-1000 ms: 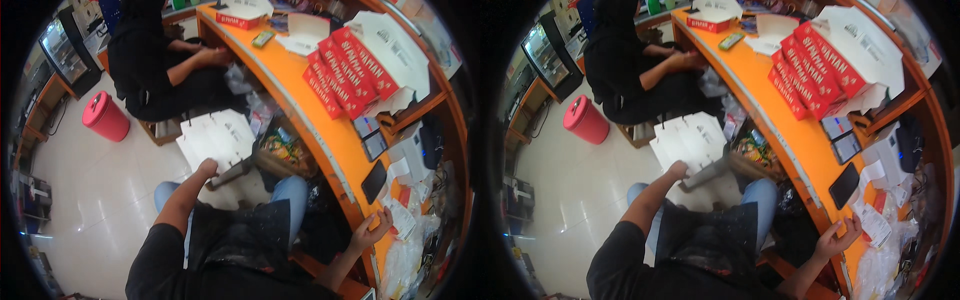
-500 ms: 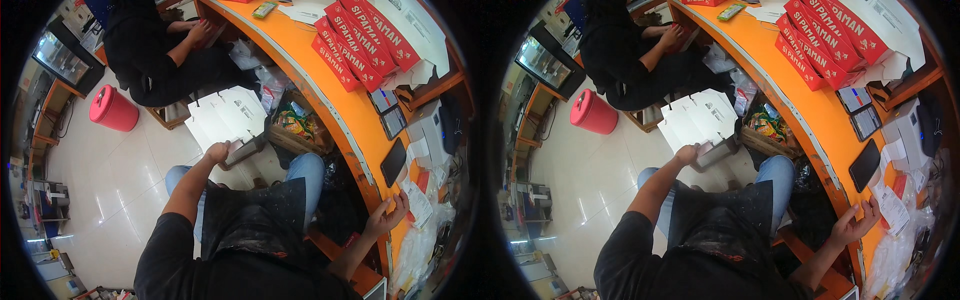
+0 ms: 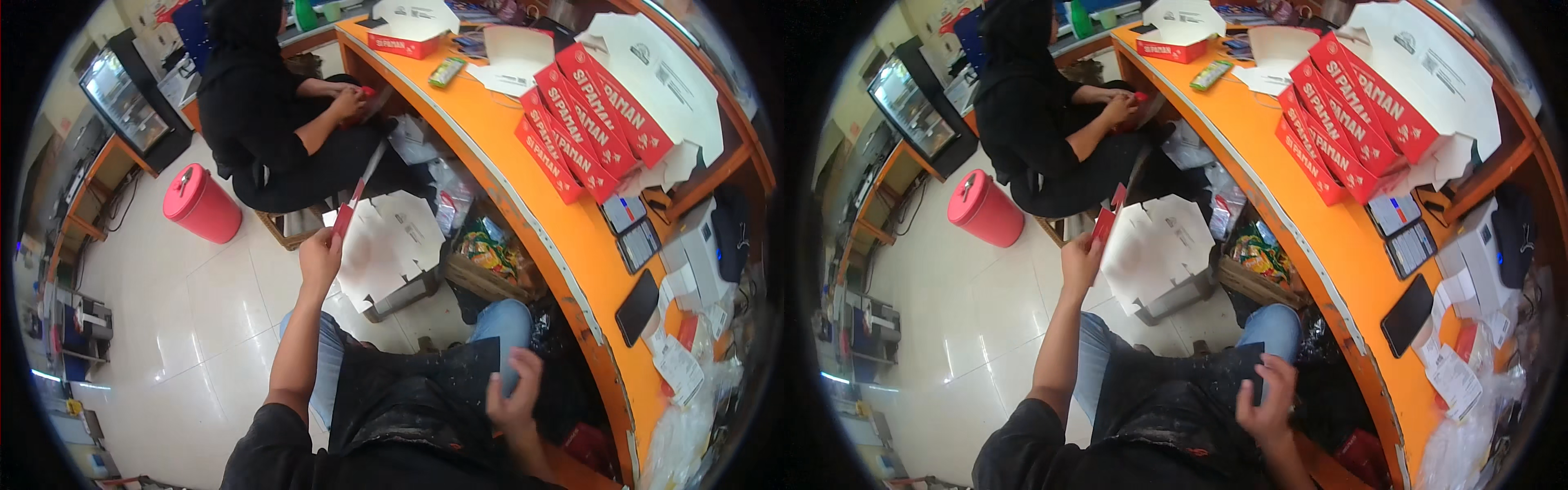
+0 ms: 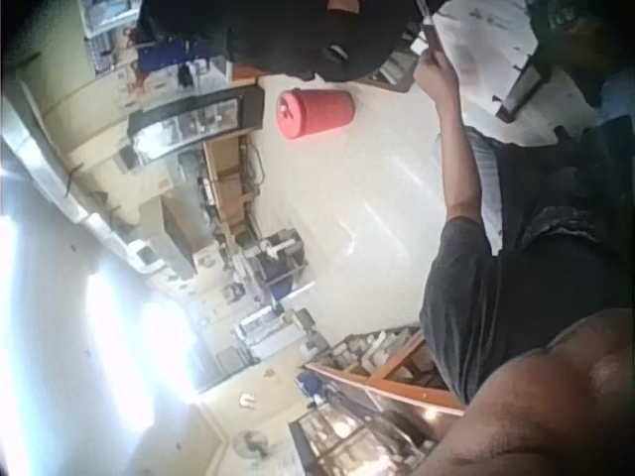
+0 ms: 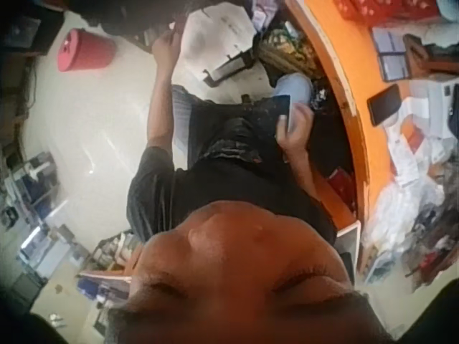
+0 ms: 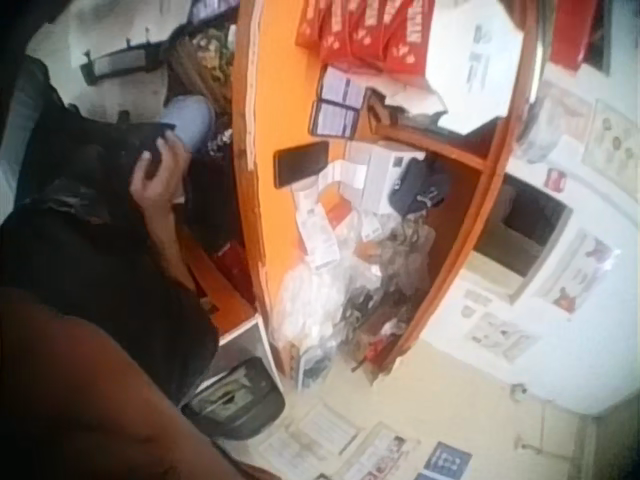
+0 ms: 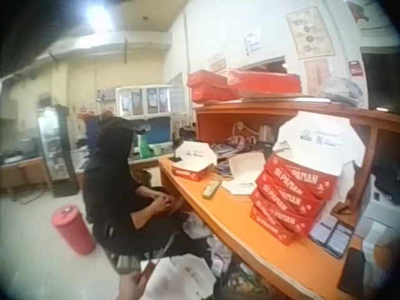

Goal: The person assembles cardboard food boxes by hand. The person takes flat packaging sheets, folds them into a box shape, and stacks the completed boxes on a desk.

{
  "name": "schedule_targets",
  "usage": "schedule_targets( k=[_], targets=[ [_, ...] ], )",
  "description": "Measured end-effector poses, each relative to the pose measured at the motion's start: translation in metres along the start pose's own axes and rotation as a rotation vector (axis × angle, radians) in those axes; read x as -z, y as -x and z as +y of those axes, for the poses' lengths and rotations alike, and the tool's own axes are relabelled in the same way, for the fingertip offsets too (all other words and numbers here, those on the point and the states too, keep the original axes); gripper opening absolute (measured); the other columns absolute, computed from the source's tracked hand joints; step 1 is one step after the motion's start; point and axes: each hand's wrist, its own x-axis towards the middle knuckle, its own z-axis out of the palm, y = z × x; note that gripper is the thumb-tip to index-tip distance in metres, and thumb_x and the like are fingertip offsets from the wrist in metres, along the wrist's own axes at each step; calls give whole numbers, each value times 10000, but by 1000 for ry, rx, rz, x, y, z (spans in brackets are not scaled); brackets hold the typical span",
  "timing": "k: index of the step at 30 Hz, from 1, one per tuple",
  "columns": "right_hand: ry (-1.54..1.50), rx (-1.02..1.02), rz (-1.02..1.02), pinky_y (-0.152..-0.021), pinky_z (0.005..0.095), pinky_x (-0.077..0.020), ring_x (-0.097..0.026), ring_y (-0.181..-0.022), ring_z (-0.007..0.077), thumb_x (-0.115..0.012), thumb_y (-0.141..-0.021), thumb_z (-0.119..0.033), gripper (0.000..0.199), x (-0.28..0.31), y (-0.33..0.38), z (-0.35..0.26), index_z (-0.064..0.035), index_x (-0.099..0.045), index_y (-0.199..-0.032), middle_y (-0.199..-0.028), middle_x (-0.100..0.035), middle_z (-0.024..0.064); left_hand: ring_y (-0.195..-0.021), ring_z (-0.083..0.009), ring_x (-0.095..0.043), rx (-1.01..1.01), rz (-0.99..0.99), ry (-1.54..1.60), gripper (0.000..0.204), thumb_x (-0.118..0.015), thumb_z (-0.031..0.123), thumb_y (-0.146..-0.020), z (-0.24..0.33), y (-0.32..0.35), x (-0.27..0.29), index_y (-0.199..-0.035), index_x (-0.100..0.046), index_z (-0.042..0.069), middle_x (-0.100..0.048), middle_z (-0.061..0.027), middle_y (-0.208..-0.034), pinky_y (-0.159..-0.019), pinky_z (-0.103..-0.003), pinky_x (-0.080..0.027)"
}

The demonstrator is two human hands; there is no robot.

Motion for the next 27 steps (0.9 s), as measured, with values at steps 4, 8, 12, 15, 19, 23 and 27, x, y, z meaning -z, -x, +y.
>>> schedule_targets(
  k=[4,8,12,15,19,23,27],
  targets=[
    [-16,37,-207,-1000,475,-434,-530,-1138,405,-753,-769,-76,554,-46,-14,-15,-6,-494,-1254,-1255,-523,240,-640,-101,-629,344,-331,819,194,-637,98,-939,68,27,57,-1031,-698,-61,-713,-69,-821,-597,-245,-512],
    [-161,200,-343,-1060,483,-408,-471,-1266,432,-834,-718,-118,812,-76,-51,-20,-60,-401,-1403,-1410,-426,261,-795,-147,-705,583,-611,1287,212,-641,30,-904,97,80,65,-1086,-675,-73,-730,-106,-934,-725,-261,-569],
    [-511,281,-468,-1128,505,-343,-359,-1401,436,-861,-682,-110,1002,-76,-45,-6,-115,-299,-1511,-1515,-334,253,-976,-199,-708,645,-949,1753,513,-641,-49,-844,140,113,84,-1339,-505,-38,-671,-148,-1157,-877,-340,-598],
    [-694,352,-522,-1147,530,-298,-274,-1451,441,-879,-686,-137,1107,-58,-47,-26,-141,-209,-1568,-1569,-217,279,-1040,-211,-683,590,-931,1762,653,-647,-85,-821,153,118,86,-1424,-421,22,-634,-132,-1212,-878,-352,-593],
    [-720,399,-244,-1138,527,-313,-264,-1455,463,-823,-781,-146,929,-58,-37,-54,-106,-290,-1540,-1554,-192,353,-1086,-225,-659,614,-906,1728,746,-634,-115,-817,164,132,83,-1479,-359,92,-600,-113,-1251,-893,-356,-574],
    [-675,234,-292,-1107,426,-380,-436,-1368,437,-679,-865,3,482,-30,-44,-42,18,-544,-1328,-1454,-417,333,-994,-196,-699,661,-667,1788,498,-636,-110,-848,163,130,81,-1303,-501,41,-667,-102,-1143,-799,-315,-613],
    [-926,-134,-535,-1101,431,-381,-461,-1346,388,-545,-993,-110,410,-2,-52,-38,9,-490,-1381,-1478,-407,288,-925,-206,-719,430,-930,1552,389,-693,-129,-809,144,121,84,-1170,-595,-24,-708,-135,-1095,-833,-310,-586]
  ],
)
